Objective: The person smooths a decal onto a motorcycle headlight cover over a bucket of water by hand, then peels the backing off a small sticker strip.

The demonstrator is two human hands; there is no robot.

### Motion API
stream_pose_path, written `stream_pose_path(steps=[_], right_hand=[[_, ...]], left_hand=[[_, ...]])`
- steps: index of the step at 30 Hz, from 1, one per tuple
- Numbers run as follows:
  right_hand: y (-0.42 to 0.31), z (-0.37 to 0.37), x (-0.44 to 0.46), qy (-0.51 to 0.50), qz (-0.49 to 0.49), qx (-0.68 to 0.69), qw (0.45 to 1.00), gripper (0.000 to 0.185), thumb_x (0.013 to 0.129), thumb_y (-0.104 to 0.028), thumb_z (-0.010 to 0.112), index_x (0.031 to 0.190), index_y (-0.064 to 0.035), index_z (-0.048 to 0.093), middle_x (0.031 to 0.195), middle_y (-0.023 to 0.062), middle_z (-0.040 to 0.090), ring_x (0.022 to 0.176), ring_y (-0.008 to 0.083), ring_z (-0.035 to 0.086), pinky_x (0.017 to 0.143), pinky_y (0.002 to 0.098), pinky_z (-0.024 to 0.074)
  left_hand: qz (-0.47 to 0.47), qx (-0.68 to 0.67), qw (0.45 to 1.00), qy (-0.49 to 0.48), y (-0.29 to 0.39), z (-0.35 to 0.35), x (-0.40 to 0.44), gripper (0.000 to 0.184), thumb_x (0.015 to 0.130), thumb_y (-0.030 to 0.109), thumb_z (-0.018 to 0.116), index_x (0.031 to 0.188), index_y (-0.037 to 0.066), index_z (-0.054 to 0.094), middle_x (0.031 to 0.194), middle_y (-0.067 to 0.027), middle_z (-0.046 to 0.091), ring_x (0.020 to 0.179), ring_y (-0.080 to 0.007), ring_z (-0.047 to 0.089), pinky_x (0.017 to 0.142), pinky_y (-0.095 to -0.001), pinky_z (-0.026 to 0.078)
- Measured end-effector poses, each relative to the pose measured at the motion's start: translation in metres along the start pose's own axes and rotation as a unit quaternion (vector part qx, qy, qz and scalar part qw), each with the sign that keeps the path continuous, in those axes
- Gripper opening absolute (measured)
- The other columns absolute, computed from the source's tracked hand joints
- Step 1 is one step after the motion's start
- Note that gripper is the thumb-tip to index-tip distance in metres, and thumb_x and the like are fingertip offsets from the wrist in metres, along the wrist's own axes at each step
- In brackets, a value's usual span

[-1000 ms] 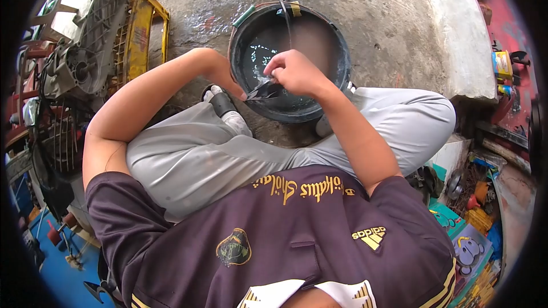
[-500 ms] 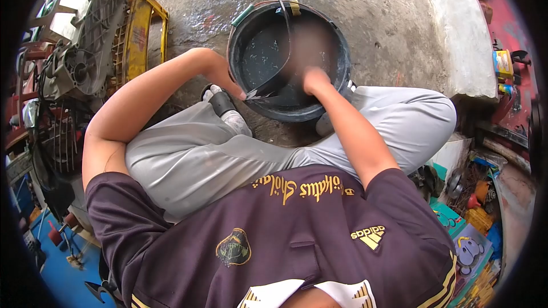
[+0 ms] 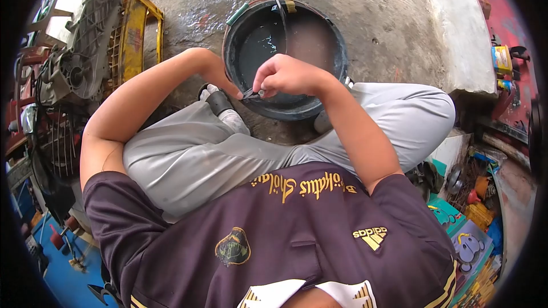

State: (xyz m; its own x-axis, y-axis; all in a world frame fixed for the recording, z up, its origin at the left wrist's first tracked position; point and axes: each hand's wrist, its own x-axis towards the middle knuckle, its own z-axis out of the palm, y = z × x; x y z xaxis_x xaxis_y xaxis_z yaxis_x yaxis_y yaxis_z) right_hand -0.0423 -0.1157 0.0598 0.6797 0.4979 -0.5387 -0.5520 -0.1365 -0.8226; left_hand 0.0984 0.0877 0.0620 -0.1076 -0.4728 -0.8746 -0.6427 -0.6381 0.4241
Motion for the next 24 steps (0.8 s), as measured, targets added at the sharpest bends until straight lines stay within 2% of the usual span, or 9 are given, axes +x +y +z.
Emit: stream_pose_path(steps=[2, 4, 6, 9, 14, 16, 19, 23, 24], right_hand=[[-0.011, 0.004, 0.002, 0.089, -0.01, -0.222, 0.971, 0.025, 0.087, -0.006, 0.061, 0.102, 0.0029, 0.079, 0.094, 0.0131, 0.079, 0.088, 0.0203, 0.074, 0.08, 0.0342, 0.0572], [-0.007, -0.008, 0.003, 0.206, -0.025, -0.272, 0.94, 0.027, 0.085, -0.008, 0.06, 0.1, 0.0002, 0.081, 0.091, 0.0171, 0.079, 0.087, 0.0247, 0.075, 0.08, 0.0376, 0.0571], [-0.009, -0.025, -0.001, 0.288, 0.052, -0.308, 0.905, 0.027, 0.082, -0.006, 0.062, 0.099, -0.004, 0.083, 0.092, 0.0209, 0.079, 0.092, 0.0316, 0.078, 0.086, 0.0396, 0.0596], [-0.007, -0.042, -0.015, 0.368, 0.059, -0.292, 0.881, 0.026, 0.082, -0.006, 0.062, 0.096, -0.0051, 0.083, 0.091, 0.022, 0.078, 0.091, 0.0336, 0.078, 0.085, 0.0402, 0.0597], [0.052, -0.069, -0.005, 0.382, 0.094, -0.274, 0.878, 0.023, 0.083, -0.008, 0.062, 0.094, -0.0054, 0.083, 0.095, 0.025, 0.078, 0.095, 0.0362, 0.078, 0.088, 0.0438, 0.0597], [0.084, -0.072, 0.008, 0.425, 0.168, -0.359, 0.813, 0.024, 0.084, -0.007, 0.066, 0.101, -0.005, 0.083, 0.106, 0.0256, 0.077, 0.106, 0.0383, 0.076, 0.095, 0.046, 0.0597], [0.126, -0.061, 0.025, 0.236, 0.291, -0.519, 0.768, 0.035, 0.082, -0.001, 0.072, 0.116, -0.0008, 0.079, 0.123, 0.0239, 0.075, 0.117, 0.0414, 0.073, 0.099, 0.0456, 0.0605], [0.142, -0.053, 0.045, 0.07, 0.315, -0.543, 0.775, 0.032, 0.083, -0.001, 0.071, 0.114, -0.0028, 0.08, 0.119, 0.0238, 0.077, 0.112, 0.0368, 0.076, 0.092, 0.0462, 0.0626], [0.147, -0.06, 0.041, 0.061, 0.304, -0.282, 0.908, 0.029, 0.083, 0.0, 0.07, 0.11, 0.001, 0.079, 0.114, 0.0204, 0.078, 0.102, 0.0354, 0.076, 0.086, 0.0441, 0.0629]], left_hand=[[0.004, -0.001, 1.0, -0.001, 0.0, 0.001, -0.003, 0.09, 0.079, 0.085, 0.071, 0.14, 0.018, 0.072, 0.142, -0.0183, 0.069, 0.135, -0.0354, 0.062, 0.114, -0.0448, 0.046], [0.013, -0.005, 1.0, 0.015, 0.0, 0.003, -0.003, 0.09, 0.081, 0.082, 0.072, 0.143, 0.017, 0.07, 0.143, -0.0177, 0.069, 0.136, -0.0357, 0.062, 0.115, -0.0449, 0.045], [0.016, -0.016, 0.999, 0.023, -0.009, 0.007, 0.002, 0.09, 0.082, 0.081, 0.072, 0.146, 0.017, 0.067, 0.145, -0.0174, 0.067, 0.137, -0.0361, 0.061, 0.116, -0.0453, 0.044], [0.012, -0.034, 0.999, 0.025, -0.014, 0.012, 0.007, 0.091, 0.084, 0.079, 0.072, 0.151, 0.018, 0.063, 0.149, -0.017, 0.065, 0.14, -0.0366, 0.058, 0.118, -0.0461, 0.042], [0.032, -0.031, 0.999, 0.03, -0.011, 0.01, 0.003, 0.092, 0.085, 0.078, 0.072, 0.153, 0.018, 0.061, 0.153, -0.017, 0.062, 0.144, -0.0369, 0.054, 0.12, -0.0471, 0.04], [0.028, -0.031, 0.999, 0.029, -0.009, 0.009, 0.002, 0.09, 0.086, 0.077, 0.072, 0.152, 0.017, 0.061, 0.152, -0.0165, 0.062, 0.144, -0.0366, 0.054, 0.12, -0.047, 0.04], [0.043, -0.033, 0.998, 0.024, -0.014, 0.01, 0.008, 0.09, 0.086, 0.076, 0.073, 0.152, 0.017, 0.061, 0.151, -0.0162, 0.063, 0.144, -0.0369, 0.054, 0.12, -0.0468, 0.04], [0.037, -0.043, 0.998, 0.028, -0.01, 0.009, 0.006, 0.089, 0.085, 0.076, 0.073, 0.15, 0.016, 0.063, 0.15, -0.0161, 0.064, 0.144, -0.0366, 0.055, 0.12, -0.0464, 0.04], [0.014, -0.038, 0.999, 0.023, -0.005, 0.006, 0.001, 0.089, 0.085, 0.076, 0.073, 0.149, 0.016, 0.064, 0.15, -0.0163, 0.064, 0.144, -0.0363, 0.055, 0.12, -0.0461, 0.04]])
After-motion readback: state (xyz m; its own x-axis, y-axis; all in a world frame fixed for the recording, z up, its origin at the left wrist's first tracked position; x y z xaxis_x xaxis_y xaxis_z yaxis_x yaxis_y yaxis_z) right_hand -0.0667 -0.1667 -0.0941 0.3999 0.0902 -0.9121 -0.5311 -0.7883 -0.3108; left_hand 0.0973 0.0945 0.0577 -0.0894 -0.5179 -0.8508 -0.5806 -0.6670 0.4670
